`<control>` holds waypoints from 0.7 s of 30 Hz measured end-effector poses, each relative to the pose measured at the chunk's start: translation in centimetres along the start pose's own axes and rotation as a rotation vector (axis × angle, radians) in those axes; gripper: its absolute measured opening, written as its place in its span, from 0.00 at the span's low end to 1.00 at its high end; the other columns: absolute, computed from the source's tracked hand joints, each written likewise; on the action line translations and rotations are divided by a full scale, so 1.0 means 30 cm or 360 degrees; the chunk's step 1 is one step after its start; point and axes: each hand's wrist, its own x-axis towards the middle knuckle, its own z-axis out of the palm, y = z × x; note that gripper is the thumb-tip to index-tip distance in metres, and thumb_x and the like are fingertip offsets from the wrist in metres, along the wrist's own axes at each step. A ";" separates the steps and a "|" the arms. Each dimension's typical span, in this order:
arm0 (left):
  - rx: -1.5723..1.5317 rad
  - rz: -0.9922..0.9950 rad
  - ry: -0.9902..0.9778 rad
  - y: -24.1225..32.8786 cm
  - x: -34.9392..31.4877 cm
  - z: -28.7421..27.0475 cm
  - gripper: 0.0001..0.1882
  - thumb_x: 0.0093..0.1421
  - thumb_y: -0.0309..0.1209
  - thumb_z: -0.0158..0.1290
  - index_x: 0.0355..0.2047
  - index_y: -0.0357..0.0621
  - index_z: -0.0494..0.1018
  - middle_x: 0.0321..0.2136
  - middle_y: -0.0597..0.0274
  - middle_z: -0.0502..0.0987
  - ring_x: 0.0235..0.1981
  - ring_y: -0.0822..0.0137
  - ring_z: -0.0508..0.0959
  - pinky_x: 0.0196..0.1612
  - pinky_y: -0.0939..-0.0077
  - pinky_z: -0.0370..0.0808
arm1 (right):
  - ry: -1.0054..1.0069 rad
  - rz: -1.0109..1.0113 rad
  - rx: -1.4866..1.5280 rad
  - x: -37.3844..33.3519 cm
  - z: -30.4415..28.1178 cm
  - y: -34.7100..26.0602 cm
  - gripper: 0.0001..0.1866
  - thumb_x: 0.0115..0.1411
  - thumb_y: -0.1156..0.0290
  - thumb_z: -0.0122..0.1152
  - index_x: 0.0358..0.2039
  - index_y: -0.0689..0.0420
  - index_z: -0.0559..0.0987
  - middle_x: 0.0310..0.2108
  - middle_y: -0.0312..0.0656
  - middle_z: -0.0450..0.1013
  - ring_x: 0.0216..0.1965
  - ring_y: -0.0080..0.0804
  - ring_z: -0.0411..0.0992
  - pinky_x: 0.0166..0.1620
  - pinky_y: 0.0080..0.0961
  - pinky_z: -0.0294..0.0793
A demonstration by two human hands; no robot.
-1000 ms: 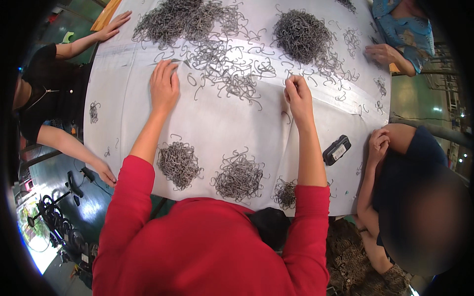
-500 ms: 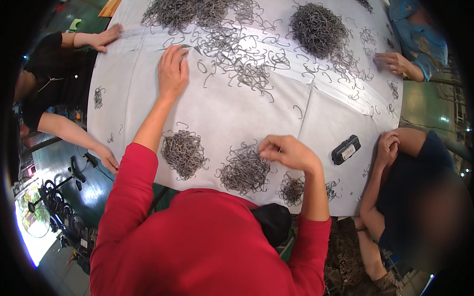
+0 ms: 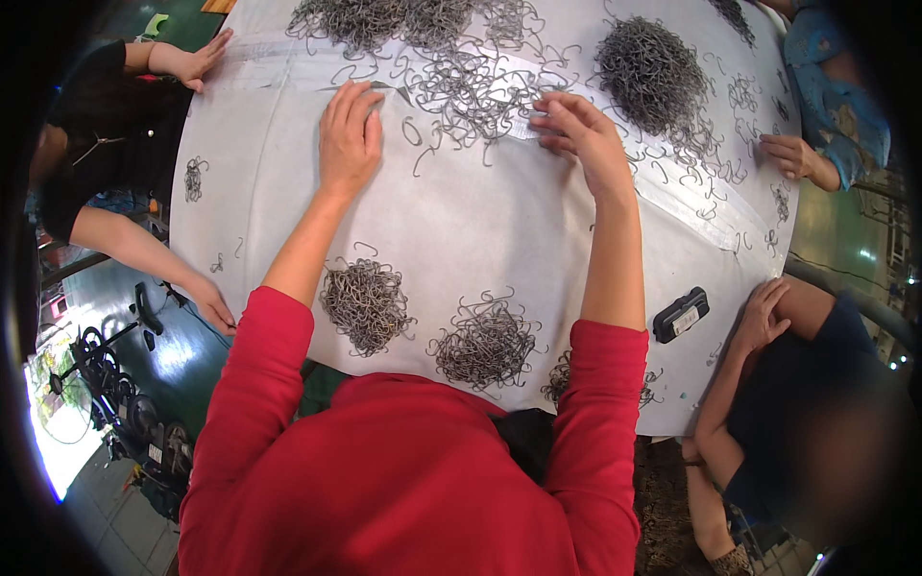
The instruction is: The person sorts scattered metal paperclips on a white table surface into several small piles using both hands. Other people around the table also sort paperclips. The person occasionally gathers a pile and moves it to a different spot on the table.
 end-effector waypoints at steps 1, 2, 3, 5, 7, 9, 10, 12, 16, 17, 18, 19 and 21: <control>-0.0001 -0.0004 0.0000 0.000 -0.001 -0.003 0.12 0.57 0.28 0.48 0.42 0.44 0.71 0.49 0.59 0.69 0.56 0.55 0.64 0.56 0.58 0.60 | 0.0024 -0.0002 0.0054 -0.009 -0.010 0.000 0.15 0.62 0.66 0.52 0.46 0.62 0.73 0.41 0.43 0.74 0.39 0.30 0.75 0.41 0.22 0.75; -0.0004 -0.0008 0.0000 0.000 -0.001 -0.005 0.12 0.57 0.28 0.48 0.42 0.44 0.71 0.49 0.59 0.69 0.56 0.55 0.64 0.56 0.58 0.60 | 0.0048 -0.0005 0.0108 -0.020 -0.018 0.001 0.15 0.62 0.67 0.52 0.46 0.62 0.73 0.41 0.43 0.74 0.39 0.30 0.75 0.40 0.21 0.75; -0.0006 -0.0012 0.0000 0.000 -0.002 -0.008 0.12 0.57 0.28 0.48 0.42 0.44 0.71 0.49 0.59 0.69 0.56 0.55 0.64 0.56 0.58 0.60 | 0.0049 0.0023 0.0139 -0.034 -0.022 0.014 0.14 0.62 0.68 0.52 0.45 0.62 0.74 0.40 0.44 0.74 0.38 0.30 0.76 0.39 0.20 0.75; -0.0017 -0.0014 -0.0001 0.000 0.000 -0.006 0.12 0.57 0.28 0.48 0.42 0.44 0.71 0.49 0.59 0.69 0.56 0.55 0.64 0.56 0.58 0.60 | -0.0037 0.0128 0.0127 -0.079 -0.015 0.029 0.13 0.62 0.68 0.52 0.45 0.62 0.73 0.39 0.43 0.75 0.38 0.30 0.76 0.39 0.21 0.75; -0.0019 -0.0016 -0.0002 -0.002 -0.001 -0.005 0.12 0.57 0.28 0.48 0.42 0.44 0.71 0.49 0.59 0.69 0.56 0.55 0.64 0.56 0.58 0.60 | -0.0169 0.0254 0.0117 -0.121 0.006 0.032 0.12 0.62 0.69 0.53 0.42 0.63 0.74 0.36 0.42 0.75 0.35 0.29 0.76 0.37 0.20 0.75; -0.0020 -0.0017 0.0003 -0.002 -0.001 -0.005 0.12 0.57 0.28 0.48 0.42 0.44 0.71 0.49 0.59 0.69 0.56 0.55 0.64 0.56 0.58 0.60 | -0.0202 0.0055 -0.0211 -0.120 0.034 0.066 0.10 0.61 0.69 0.55 0.39 0.62 0.76 0.35 0.41 0.76 0.34 0.26 0.75 0.36 0.21 0.74; -0.0023 -0.0011 0.0005 0.002 0.002 -0.003 0.12 0.57 0.28 0.48 0.42 0.44 0.71 0.49 0.59 0.69 0.56 0.55 0.64 0.56 0.58 0.60 | -0.0212 -0.0046 -0.0372 -0.121 0.052 0.077 0.09 0.60 0.70 0.56 0.38 0.61 0.76 0.35 0.40 0.76 0.34 0.25 0.75 0.36 0.21 0.73; -0.0025 -0.0018 -0.0001 0.001 0.002 -0.008 0.12 0.57 0.28 0.48 0.42 0.44 0.71 0.49 0.59 0.69 0.56 0.55 0.64 0.56 0.57 0.60 | 0.0000 -0.0482 -0.1070 -0.112 0.128 0.065 0.06 0.55 0.71 0.60 0.33 0.57 0.79 0.32 0.35 0.74 0.31 0.28 0.73 0.34 0.26 0.72; -0.0028 -0.0007 0.0010 -0.001 -0.002 -0.005 0.12 0.57 0.28 0.47 0.42 0.44 0.71 0.49 0.59 0.69 0.56 0.55 0.64 0.56 0.57 0.60 | 0.0031 -0.1116 -0.1722 -0.041 0.191 0.060 0.04 0.50 0.70 0.62 0.28 0.51 0.79 0.29 0.33 0.69 0.32 0.33 0.70 0.34 0.30 0.68; -0.0028 -0.0006 0.0012 -0.003 -0.002 -0.005 0.12 0.57 0.28 0.47 0.42 0.44 0.71 0.49 0.59 0.69 0.56 0.54 0.64 0.56 0.57 0.60 | -0.0008 -0.1226 -0.1836 -0.028 0.194 0.058 0.03 0.51 0.70 0.61 0.28 0.50 0.78 0.30 0.33 0.69 0.33 0.32 0.70 0.34 0.30 0.67; -0.0027 -0.0006 0.0013 -0.005 -0.001 -0.007 0.12 0.57 0.28 0.47 0.42 0.44 0.71 0.49 0.59 0.69 0.56 0.54 0.64 0.56 0.57 0.60 | -0.0048 -0.1337 -0.1950 -0.019 0.198 0.058 0.03 0.51 0.70 0.60 0.28 0.50 0.78 0.30 0.33 0.69 0.34 0.31 0.70 0.35 0.30 0.67; -0.0031 -0.0005 0.0017 -0.003 0.000 -0.007 0.12 0.57 0.28 0.47 0.42 0.44 0.71 0.49 0.59 0.69 0.56 0.54 0.64 0.56 0.57 0.60 | -0.0077 -0.1356 -0.2033 -0.013 0.198 0.060 0.03 0.52 0.70 0.59 0.28 0.50 0.78 0.31 0.33 0.69 0.35 0.30 0.69 0.35 0.30 0.66; -0.0038 -0.0011 0.0008 0.000 -0.002 -0.009 0.12 0.57 0.29 0.47 0.42 0.44 0.70 0.49 0.59 0.69 0.56 0.54 0.64 0.56 0.56 0.60 | -0.0134 -0.1392 -0.2201 -0.007 0.198 0.073 0.03 0.53 0.70 0.57 0.29 0.50 0.77 0.32 0.33 0.69 0.36 0.30 0.68 0.36 0.29 0.64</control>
